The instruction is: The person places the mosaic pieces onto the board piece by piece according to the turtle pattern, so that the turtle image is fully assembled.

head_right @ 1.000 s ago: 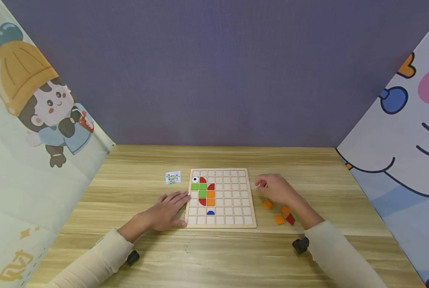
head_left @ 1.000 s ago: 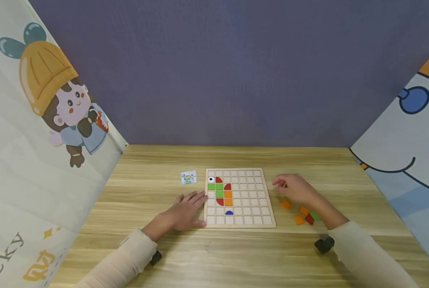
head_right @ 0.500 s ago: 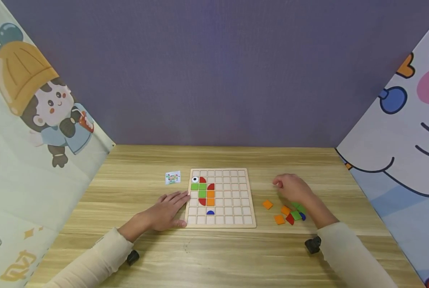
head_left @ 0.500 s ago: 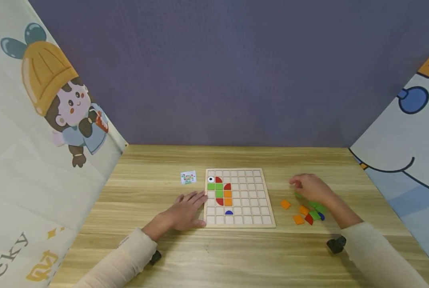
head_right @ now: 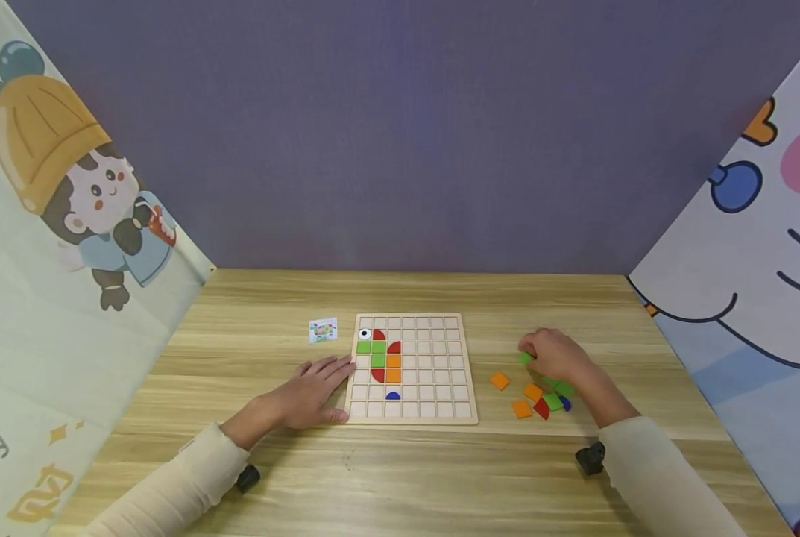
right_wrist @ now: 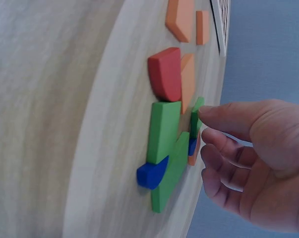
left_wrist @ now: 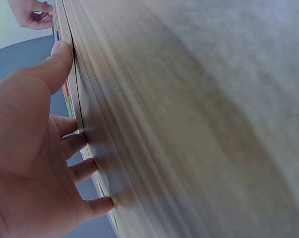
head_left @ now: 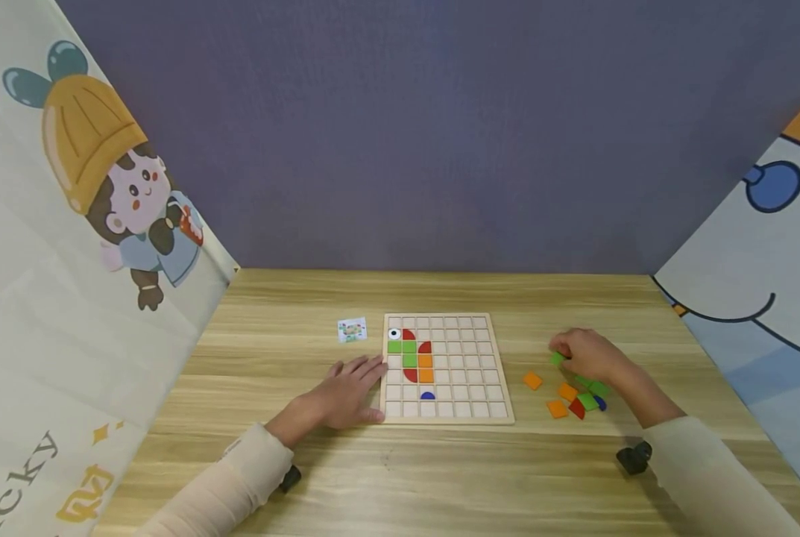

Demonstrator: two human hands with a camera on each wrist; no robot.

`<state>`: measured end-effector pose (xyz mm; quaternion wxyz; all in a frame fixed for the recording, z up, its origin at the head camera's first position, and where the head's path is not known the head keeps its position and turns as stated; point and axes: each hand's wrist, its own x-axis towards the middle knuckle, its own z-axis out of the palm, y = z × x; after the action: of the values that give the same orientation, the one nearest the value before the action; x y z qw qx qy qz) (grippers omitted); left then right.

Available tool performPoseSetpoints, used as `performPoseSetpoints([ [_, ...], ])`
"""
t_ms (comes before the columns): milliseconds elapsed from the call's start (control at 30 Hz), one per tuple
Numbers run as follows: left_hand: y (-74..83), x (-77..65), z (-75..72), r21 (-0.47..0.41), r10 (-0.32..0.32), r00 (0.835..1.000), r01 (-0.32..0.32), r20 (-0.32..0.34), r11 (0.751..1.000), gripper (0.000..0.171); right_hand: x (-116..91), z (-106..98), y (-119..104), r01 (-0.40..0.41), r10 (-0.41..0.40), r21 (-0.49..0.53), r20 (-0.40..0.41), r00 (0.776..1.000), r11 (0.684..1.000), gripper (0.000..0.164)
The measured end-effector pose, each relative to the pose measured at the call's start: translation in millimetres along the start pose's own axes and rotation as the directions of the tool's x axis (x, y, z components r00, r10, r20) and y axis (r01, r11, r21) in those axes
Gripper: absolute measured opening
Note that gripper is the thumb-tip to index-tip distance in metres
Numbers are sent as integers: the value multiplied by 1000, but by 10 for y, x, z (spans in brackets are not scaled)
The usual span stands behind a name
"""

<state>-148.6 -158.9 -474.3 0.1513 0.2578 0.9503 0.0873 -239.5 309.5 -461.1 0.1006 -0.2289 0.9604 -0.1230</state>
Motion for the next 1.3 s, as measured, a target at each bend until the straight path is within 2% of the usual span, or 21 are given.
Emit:
performPoseSetpoints([
  [100,0,2,-2,0,4,1000,-4,-2,1000,87,-16,-1,2,-11,11,-6,17,1000,1000,18],
  [167,0,4,-4,0,5,1000,-5,-2,1000,87,-26,0,3,-30,30,-2,18,999,1000,29],
  [267,-1,5,-7,-2,5,1000,-5,-1,1000,87,-21,13,16,-50,50,4,28,998,999,30],
  [567,-13,7,14,7,12,1000,-12,3,1000,88,-6,48,30,-56,56,26,8,998,998,22],
  [867,-3,1,7,-2,8,1000,-8,6,1000,88,-12,20,14,-99,99,26,-4,995,995,18],
  [1300,-5,0,4,-2,-3,1000,3,6,1000,88,-17,-17,-14,-74,76,41,-47,996,996,9],
])
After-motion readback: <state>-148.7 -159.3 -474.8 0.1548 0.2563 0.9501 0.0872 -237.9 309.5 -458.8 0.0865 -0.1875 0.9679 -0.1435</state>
